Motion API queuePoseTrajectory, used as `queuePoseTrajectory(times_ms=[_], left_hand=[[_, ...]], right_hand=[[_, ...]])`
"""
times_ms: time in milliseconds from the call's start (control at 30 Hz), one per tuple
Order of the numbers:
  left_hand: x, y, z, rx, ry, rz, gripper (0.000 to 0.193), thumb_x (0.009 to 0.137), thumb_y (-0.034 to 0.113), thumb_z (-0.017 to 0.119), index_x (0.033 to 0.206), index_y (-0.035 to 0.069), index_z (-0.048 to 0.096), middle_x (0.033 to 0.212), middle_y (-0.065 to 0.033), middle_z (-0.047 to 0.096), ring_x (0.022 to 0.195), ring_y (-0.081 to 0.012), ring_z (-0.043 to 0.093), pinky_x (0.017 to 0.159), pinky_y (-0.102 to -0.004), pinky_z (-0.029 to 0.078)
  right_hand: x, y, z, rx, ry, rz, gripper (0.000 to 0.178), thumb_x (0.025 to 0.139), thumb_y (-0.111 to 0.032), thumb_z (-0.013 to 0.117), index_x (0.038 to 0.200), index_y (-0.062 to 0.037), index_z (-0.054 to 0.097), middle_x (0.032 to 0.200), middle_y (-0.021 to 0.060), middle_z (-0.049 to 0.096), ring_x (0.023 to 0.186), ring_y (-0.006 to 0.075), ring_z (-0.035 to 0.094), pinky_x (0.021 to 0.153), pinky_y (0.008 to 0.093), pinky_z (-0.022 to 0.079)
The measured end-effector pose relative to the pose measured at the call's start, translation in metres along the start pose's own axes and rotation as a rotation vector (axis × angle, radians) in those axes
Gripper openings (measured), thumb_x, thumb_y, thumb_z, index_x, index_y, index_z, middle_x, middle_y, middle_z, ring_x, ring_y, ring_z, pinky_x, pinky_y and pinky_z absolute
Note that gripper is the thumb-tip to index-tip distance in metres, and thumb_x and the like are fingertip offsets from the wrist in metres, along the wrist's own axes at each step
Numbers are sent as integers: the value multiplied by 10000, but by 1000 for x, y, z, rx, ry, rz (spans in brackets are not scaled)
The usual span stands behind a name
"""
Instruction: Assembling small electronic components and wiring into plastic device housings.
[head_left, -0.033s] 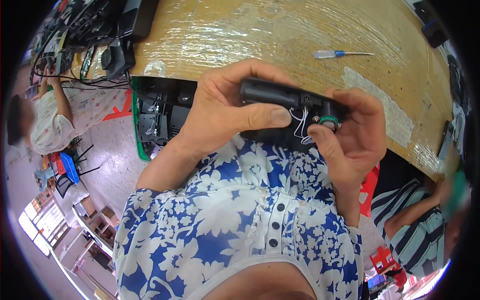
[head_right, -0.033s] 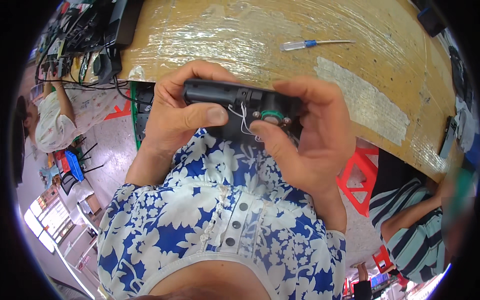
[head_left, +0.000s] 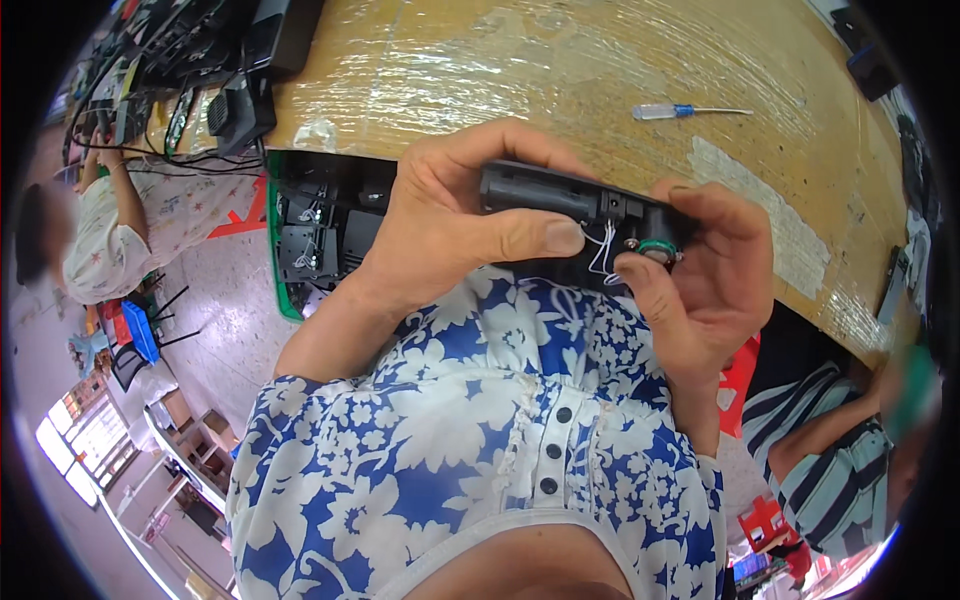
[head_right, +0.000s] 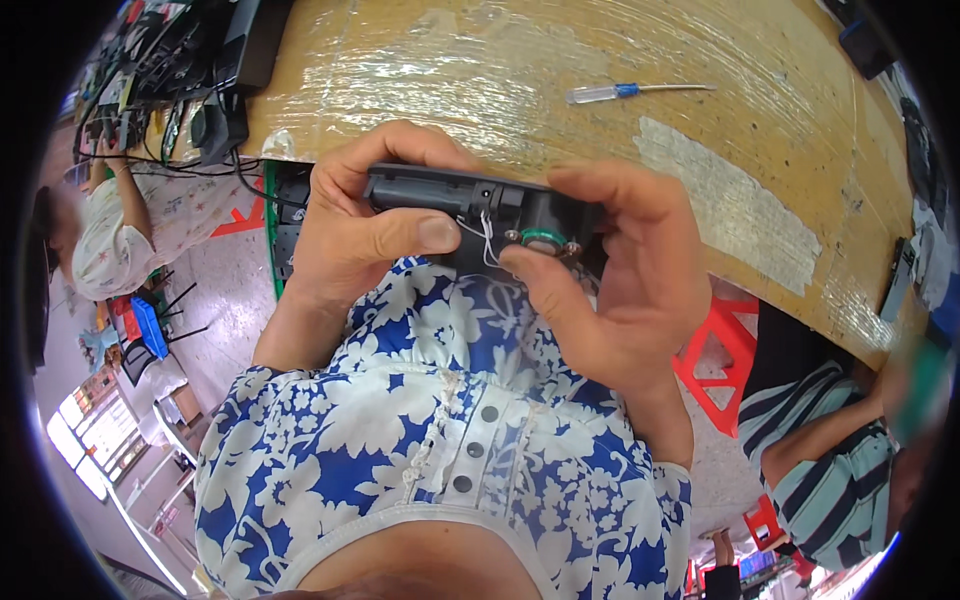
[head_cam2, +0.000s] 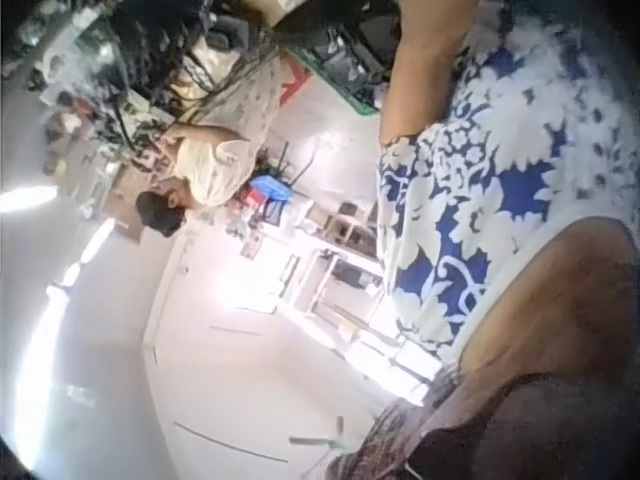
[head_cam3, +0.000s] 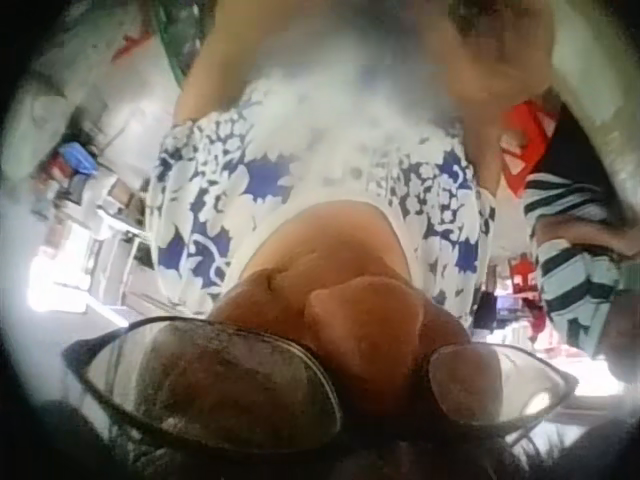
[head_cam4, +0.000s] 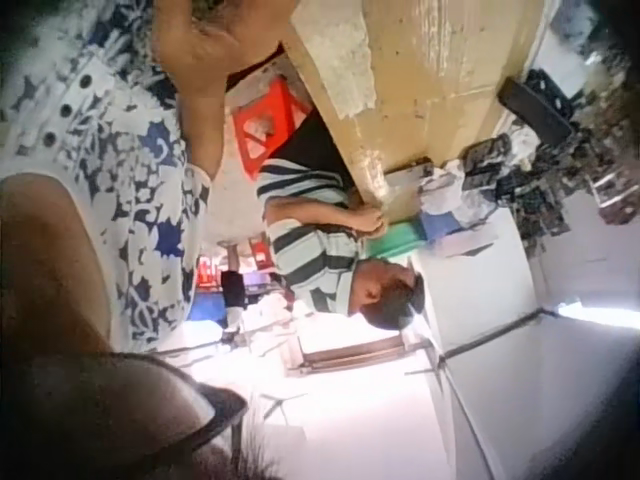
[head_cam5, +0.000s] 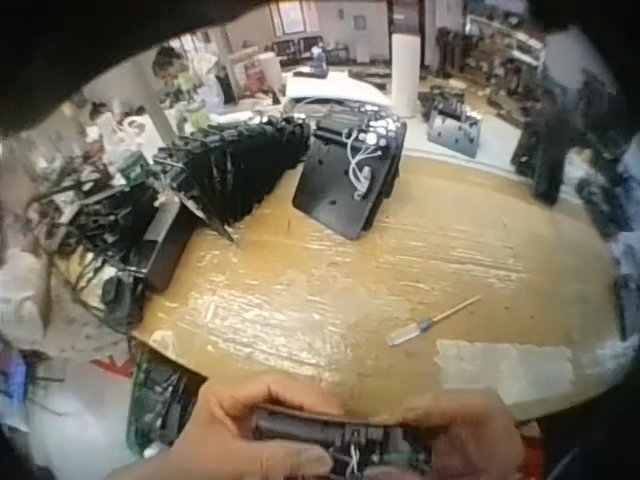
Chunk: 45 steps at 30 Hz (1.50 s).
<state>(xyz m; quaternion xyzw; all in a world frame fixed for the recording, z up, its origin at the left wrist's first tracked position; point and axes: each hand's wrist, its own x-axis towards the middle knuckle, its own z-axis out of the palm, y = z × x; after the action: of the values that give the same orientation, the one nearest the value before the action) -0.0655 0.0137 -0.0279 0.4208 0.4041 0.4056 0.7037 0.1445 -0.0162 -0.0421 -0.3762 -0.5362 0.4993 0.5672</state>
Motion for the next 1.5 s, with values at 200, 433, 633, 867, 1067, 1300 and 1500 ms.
queuePoseTrajectory(times_ms=[200, 433, 633, 867, 1067, 1300, 1500], left_hand=[[-5, -5, -7, 11, -36, 184, 344, 687, 7, 821, 1003, -8, 685, 976, -147, 682, 921, -201, 648, 858, -319, 512], [-8, -7, -9, 7, -49, 205, 323, 692, -23, 800, 996, -9, 690, 971, -157, 681, 920, -204, 646, 847, -314, 516], [-12, -7, -8, 78, -30, 270, 309, 699, -40, 788, 991, -21, 690, 971, -154, 684, 918, -204, 646, 843, -313, 515], [-13, -2, -7, 322, -67, 444, 318, 709, -72, 766, 1016, -40, 691, 977, -157, 690, 921, -207, 644, 827, -309, 506], [-15, 7, 1, 253, -43, 243, 380, 740, -19, 752, 1109, -46, 667, 1021, -138, 704, 944, -171, 662, 863, -292, 511], [-3, 10, 15, 75, 45, 26, 408, 808, 69, 676, 1197, -50, 642, 1029, -91, 710, 916, -116, 661, 860, -252, 520], [0, 8, 20, -90, 92, -24, 329, 844, 39, 679, 1161, -47, 662, 979, -67, 707, 880, -84, 648, 810, -221, 524]], right_hand=[[3, 5, 7, -46, -80, -176, 518, 745, 149, 749, 1184, 51, 492, 1120, 203, 616, 1031, 246, 636, 920, 336, 513], [0, 7, 8, -48, -110, -206, 502, 748, 154, 742, 1170, 48, 491, 1136, 224, 617, 1051, 260, 633, 936, 351, 508], [-4, 6, 9, -5, -110, -118, 475, 770, 149, 728, 1166, 50, 485, 1138, 219, 611, 1069, 247, 625, 956, 349, 498], [-4, 8, 7, 50, -107, -87, 453, 780, 150, 718, 1153, 49, 483, 1154, 220, 605, 1083, 243, 617, 972, 346, 487], [-5, 10, 7, 194, 20, 110, 446, 812, 112, 712, 1196, 67, 490, 1140, 178, 619, 1047, 189, 617, 937, 300, 494], [2, 14, 4, 514, 164, 454, 367, 907, 9, 660, 1246, 74, 534, 1139, 148, 655, 971, 136, 654, 852, 248, 537], [3, 19, -1, 596, 150, 493, 327, 946, -14, 616, 1255, 72, 554, 1144, 126, 660, 983, 133, 663, 860, 255, 546]])
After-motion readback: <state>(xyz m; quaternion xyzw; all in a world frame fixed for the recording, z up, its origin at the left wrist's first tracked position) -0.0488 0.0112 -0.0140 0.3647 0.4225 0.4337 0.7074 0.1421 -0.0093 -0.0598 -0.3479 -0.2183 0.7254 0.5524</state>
